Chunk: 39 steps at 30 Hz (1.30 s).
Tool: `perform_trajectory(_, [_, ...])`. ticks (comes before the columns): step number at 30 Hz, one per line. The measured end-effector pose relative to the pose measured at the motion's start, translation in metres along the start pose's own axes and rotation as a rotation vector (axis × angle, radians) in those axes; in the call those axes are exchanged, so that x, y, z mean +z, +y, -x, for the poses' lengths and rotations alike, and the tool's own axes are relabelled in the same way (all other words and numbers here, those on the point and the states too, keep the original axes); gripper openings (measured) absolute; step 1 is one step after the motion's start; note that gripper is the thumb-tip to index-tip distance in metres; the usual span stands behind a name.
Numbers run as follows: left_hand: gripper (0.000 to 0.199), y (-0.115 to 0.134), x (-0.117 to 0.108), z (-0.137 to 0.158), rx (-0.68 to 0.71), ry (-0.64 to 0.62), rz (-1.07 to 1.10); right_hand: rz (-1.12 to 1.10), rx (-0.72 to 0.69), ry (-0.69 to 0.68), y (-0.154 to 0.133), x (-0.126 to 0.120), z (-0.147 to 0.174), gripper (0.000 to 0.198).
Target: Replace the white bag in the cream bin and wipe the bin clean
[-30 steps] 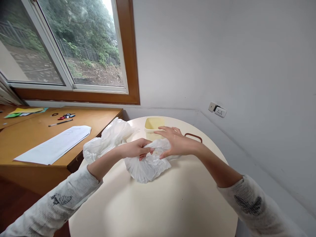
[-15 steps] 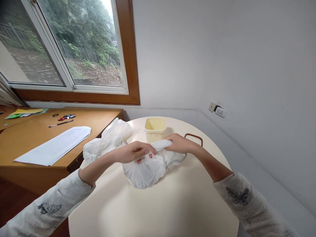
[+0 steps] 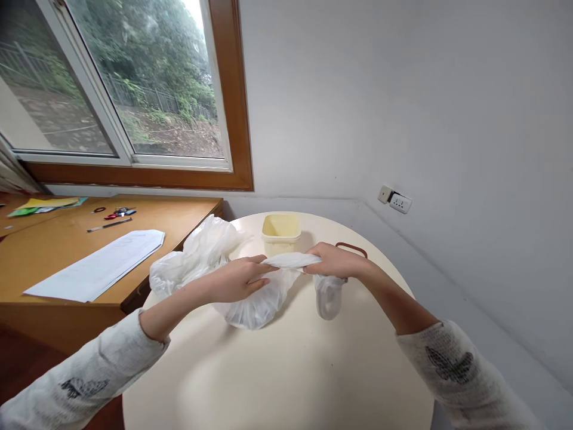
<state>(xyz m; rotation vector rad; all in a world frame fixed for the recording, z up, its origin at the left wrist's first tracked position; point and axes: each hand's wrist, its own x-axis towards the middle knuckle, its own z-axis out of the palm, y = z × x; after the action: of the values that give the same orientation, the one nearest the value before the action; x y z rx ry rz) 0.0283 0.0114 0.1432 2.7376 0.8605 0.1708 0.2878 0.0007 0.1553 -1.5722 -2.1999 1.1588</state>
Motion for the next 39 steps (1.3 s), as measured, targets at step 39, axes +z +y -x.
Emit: perform_trajectory(39, [0.063, 0.003, 0.006, -0.017, -0.069, 0.116, 0.158, -1.387, -0.195, -0.188, -0.034, 0.162, -0.028, 0.03])
